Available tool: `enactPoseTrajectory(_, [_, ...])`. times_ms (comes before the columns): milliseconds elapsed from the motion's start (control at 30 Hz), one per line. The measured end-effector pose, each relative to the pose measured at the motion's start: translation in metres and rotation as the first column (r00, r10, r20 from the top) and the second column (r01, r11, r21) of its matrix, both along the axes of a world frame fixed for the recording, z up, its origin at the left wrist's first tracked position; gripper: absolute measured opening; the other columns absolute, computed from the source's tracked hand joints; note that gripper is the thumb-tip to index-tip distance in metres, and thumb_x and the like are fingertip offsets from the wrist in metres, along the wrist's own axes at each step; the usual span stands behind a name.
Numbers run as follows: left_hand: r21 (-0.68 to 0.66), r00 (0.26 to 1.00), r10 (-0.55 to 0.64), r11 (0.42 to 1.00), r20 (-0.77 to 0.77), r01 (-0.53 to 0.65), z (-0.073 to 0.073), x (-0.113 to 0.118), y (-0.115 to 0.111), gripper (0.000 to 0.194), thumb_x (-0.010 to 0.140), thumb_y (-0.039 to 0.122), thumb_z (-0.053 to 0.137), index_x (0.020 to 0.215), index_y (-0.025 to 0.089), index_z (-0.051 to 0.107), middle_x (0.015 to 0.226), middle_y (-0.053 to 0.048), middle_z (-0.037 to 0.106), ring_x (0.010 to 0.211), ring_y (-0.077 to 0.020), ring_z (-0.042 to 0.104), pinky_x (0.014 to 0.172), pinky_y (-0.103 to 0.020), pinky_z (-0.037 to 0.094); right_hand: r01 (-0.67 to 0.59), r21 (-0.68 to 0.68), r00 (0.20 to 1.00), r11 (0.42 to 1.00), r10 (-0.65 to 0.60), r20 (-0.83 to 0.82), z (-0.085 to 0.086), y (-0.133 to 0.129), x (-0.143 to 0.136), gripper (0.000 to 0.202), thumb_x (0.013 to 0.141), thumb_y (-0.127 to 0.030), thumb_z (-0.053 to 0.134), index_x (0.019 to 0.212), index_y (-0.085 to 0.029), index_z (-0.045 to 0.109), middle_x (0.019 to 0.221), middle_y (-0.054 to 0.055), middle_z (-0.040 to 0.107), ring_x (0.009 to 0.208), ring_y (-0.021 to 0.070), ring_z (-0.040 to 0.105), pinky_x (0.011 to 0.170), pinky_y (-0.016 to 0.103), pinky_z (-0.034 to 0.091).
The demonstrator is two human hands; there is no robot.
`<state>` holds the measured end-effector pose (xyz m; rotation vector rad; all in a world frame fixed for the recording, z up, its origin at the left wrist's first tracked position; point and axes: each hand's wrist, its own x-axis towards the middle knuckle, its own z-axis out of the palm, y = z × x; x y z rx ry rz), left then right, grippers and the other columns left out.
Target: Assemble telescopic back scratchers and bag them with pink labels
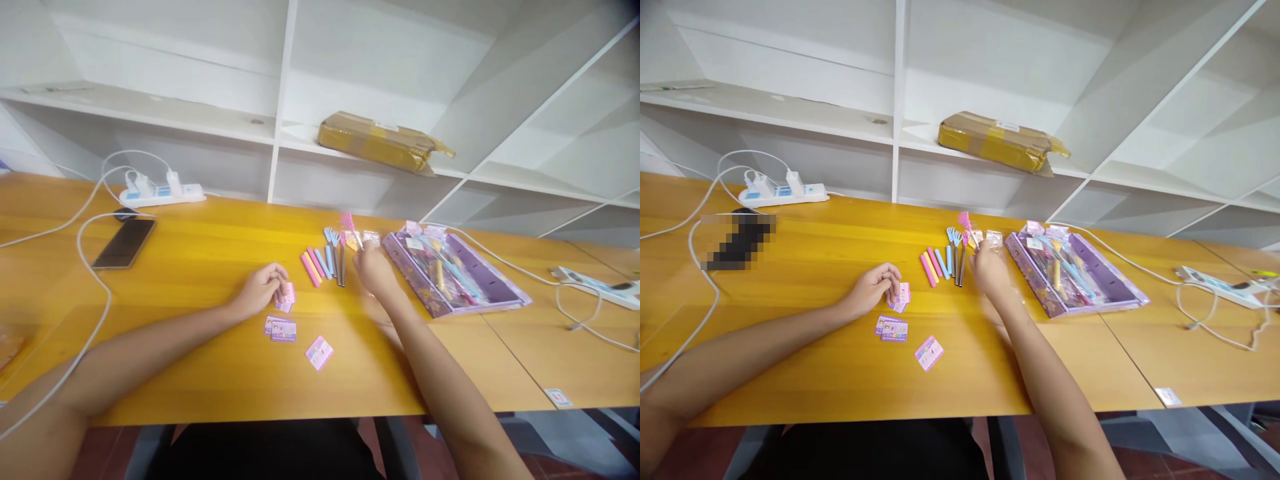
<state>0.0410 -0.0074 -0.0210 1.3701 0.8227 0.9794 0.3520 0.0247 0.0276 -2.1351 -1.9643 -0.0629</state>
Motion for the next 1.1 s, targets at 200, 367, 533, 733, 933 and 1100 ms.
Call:
enactPoseTrajectory(200, [0.002,1.000,0.008,1.000,-0.023,-0.008,0.002,0.000,0.000,0.021,0.079,0.011,0.048,0.096,0.020,0.055,0.068,0.004,0.067,0.048,-0.0106,0.061,0.049,-0.022,0.049,-0.323,-0.086,0.937,0.943,0.306,-0.168,0.004,-0.028,-0.060,0.044,0.104,-0.057,0.047,0.121,-0.021,0.065,0.090,0.010,0.076,0.078,0.0256,0.071,0.069,0.030,0.046])
enactPoseTrajectory(367, [-0.003,0.999,0.007,1.000,-0.033,-0.007,0.005,0.000,-0.001,0.020,0.078,0.012,0.048,0.095,0.020,0.054,0.066,0.005,0.065,0.046,-0.0102,0.059,0.048,-0.022,0.048,-0.277,-0.154,0.961,0.949,0.277,-0.020,-0.007,-0.033,-0.082,0.045,0.103,-0.055,0.052,0.130,-0.020,0.062,0.101,0.014,0.078,0.090,0.0291,0.075,0.073,0.031,0.049])
enactPoseTrajectory(533, [-0.001,0.998,0.009,1.000,-0.056,-0.009,0.010,0.000,-0.002,0.019,0.078,0.012,0.047,0.094,0.020,0.054,0.065,0.005,0.065,0.046,-0.0100,0.058,0.048,-0.022,0.047,-0.216,-0.124,0.975,0.969,0.221,0.031,-0.011,-0.032,-0.082,0.048,0.104,-0.054,0.049,0.136,-0.019,0.058,0.100,0.015,0.079,0.086,0.0305,0.076,0.074,0.034,0.051])
enactPoseTrajectory(733, [0.006,0.993,-0.049,0.999,-0.105,0.050,0.011,-0.001,-0.005,0.006,0.086,0.016,0.052,0.088,0.020,0.056,0.064,0.004,0.064,0.049,-0.0099,0.058,0.051,-0.022,0.047,-0.232,-0.106,0.971,0.967,0.224,-0.088,-0.014,-0.030,-0.083,0.035,0.099,-0.047,0.058,0.112,-0.018,0.069,0.089,0.013,0.077,0.079,0.0267,0.072,0.072,0.032,0.049])
enactPoseTrajectory(933, [0.092,0.978,-0.078,0.991,-0.191,0.097,0.009,-0.003,-0.006,0.031,0.101,0.050,0.058,0.099,0.019,0.061,0.079,-0.002,0.071,0.057,-0.0119,0.061,0.054,-0.024,0.047,-0.435,0.136,0.635,0.890,0.410,-0.655,-0.019,-0.038,-0.091,0.034,0.098,-0.053,0.058,0.092,-0.020,0.066,0.060,-0.004,0.049,0.055,0.0138,0.043,0.055,0.026,0.035])
enactPoseTrajectory(1100, [0.178,0.992,-0.005,0.984,-0.123,0.027,0.010,-0.002,-0.001,0.040,0.096,0.057,0.064,0.090,0.018,0.064,0.081,-0.001,0.065,0.071,-0.0143,0.061,0.070,-0.026,0.051,-0.596,0.124,0.482,0.793,0.477,-0.735,-0.017,-0.052,-0.100,0.041,0.096,-0.058,0.062,0.094,-0.019,0.069,0.060,-0.006,0.044,0.056,0.0116,0.037,0.054,0.025,0.029])
